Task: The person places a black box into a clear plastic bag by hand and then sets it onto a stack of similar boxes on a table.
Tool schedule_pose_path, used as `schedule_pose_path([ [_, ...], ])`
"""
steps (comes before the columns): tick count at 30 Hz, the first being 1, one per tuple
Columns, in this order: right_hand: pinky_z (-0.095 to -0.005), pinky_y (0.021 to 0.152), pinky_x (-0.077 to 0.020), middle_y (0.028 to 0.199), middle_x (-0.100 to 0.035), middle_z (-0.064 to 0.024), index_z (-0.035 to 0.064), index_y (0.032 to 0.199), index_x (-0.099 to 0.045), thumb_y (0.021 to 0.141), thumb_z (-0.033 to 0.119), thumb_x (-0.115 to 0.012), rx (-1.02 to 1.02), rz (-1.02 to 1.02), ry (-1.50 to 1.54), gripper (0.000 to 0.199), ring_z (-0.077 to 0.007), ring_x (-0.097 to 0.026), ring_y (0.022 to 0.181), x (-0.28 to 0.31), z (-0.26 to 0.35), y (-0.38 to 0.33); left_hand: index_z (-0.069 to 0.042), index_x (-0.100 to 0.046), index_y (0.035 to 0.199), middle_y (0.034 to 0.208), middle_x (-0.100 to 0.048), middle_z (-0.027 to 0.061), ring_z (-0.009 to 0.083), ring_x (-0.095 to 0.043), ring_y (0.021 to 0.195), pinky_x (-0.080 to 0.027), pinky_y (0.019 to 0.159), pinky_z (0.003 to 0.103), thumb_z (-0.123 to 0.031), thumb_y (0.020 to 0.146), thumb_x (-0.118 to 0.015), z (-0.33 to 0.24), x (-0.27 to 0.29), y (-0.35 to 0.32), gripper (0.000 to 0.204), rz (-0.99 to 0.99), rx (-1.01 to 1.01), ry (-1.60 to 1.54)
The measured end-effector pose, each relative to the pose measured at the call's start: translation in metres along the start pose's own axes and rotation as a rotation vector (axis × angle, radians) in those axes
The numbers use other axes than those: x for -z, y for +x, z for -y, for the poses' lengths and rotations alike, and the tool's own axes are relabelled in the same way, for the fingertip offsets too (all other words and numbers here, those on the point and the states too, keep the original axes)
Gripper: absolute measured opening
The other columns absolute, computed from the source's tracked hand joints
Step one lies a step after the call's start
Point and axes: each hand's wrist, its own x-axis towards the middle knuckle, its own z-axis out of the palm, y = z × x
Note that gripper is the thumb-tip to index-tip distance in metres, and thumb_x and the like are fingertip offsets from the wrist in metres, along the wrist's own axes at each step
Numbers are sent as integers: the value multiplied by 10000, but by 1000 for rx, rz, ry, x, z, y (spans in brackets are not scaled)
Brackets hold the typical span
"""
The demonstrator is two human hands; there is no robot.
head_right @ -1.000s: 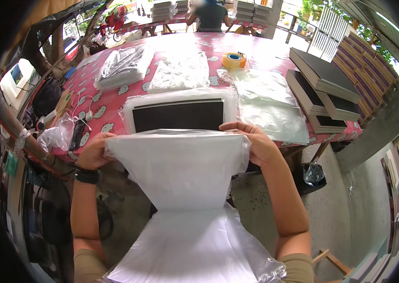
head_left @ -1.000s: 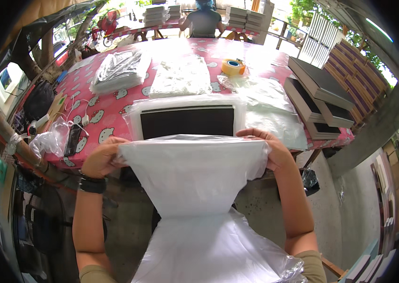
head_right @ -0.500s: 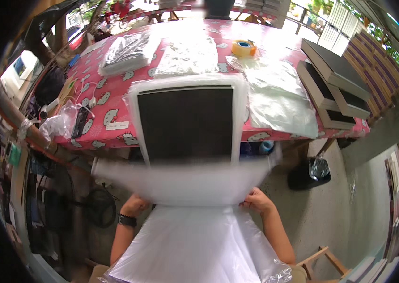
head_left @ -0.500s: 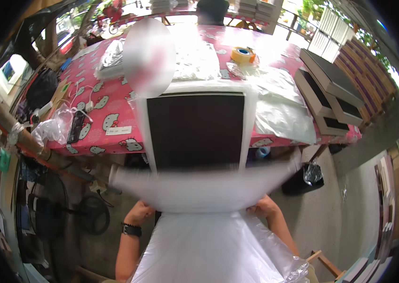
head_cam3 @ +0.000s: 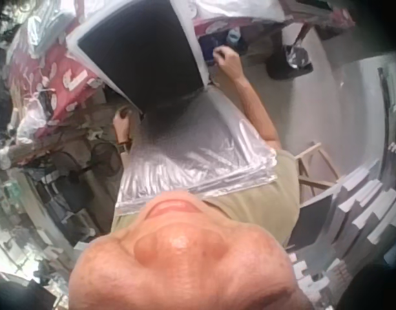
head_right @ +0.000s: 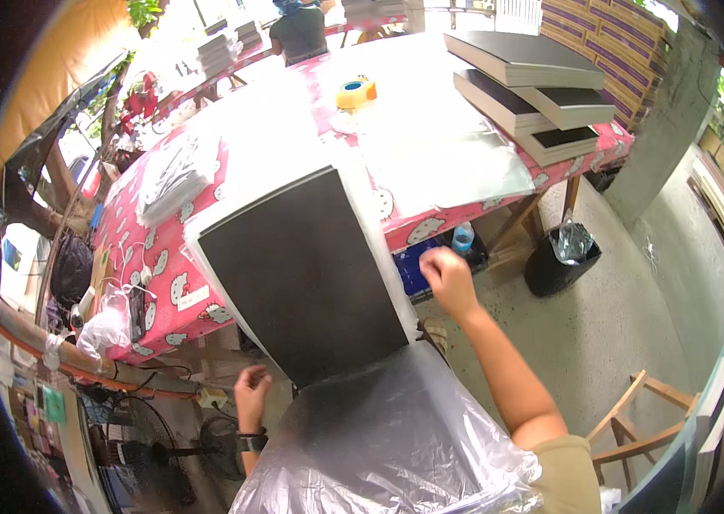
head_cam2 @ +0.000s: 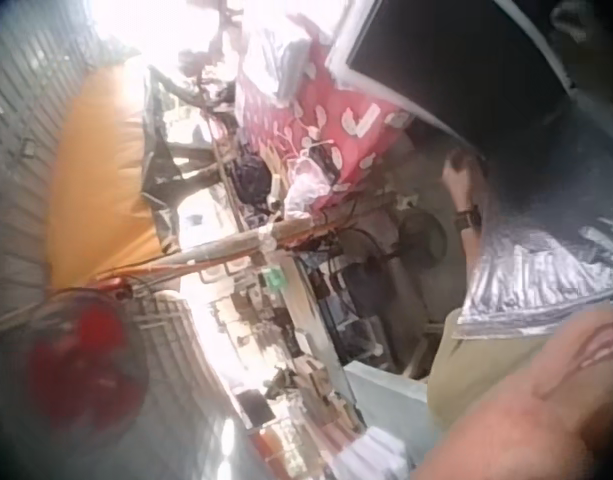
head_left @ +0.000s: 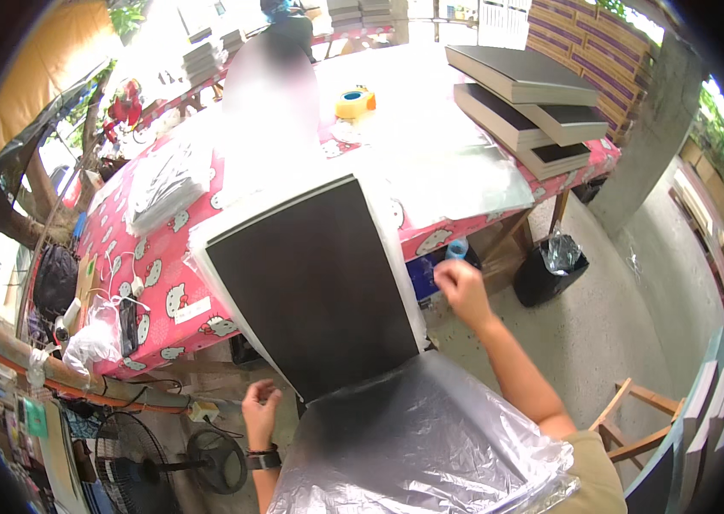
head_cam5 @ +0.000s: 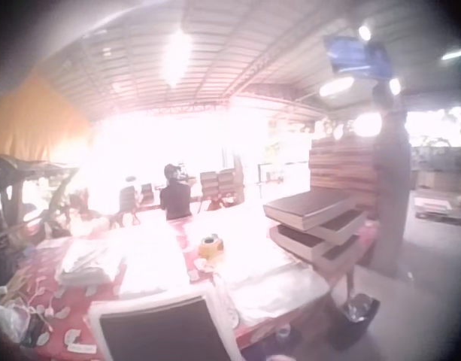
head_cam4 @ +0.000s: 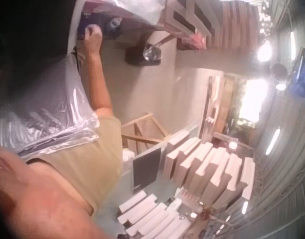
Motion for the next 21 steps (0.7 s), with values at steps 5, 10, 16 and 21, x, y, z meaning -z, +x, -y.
schedule_pose_path([
  [5,-366,778,-417,809,-568,-150,27,773,-608,687,114,-611,125,-102,-289,122,-284,-508,907,-5,-15,103,12,-462,1126,1098,-515,157,226,-486,1002,-377,848,352,-271,727,-600,-101,4,-25,509,611,-134,-604],
  [10,-368,775,-424,821,-585,-142,55,763,-628,685,190,-605,14,177,-482,158,-299,-538,853,-21,-55,136,-13,-434,1204,1220,-454,142,235,-411,1141,-334,922,332,-317,778,-575,-79,-15,-21,542,1184,-54,-170],
  [16,-314,570,-480,683,-603,-110,-9,793,-589,800,69,-425,-383,-25,71,181,-184,-598,652,-11,-112,167,-36,-522,1117,1178,-496,128,226,-453,1102,-347,909,291,-308,812,-537,-19,-41,-19,409,847,167,228],
  [21,-326,584,-503,755,-563,-88,34,854,-547,792,37,-410,-527,-505,980,150,-196,-577,637,36,-164,176,-40,-562,1065,1079,-554,127,231,-522,1000,-390,855,291,-316,805,-545,-16,-45,-14,379,733,78,346],
])
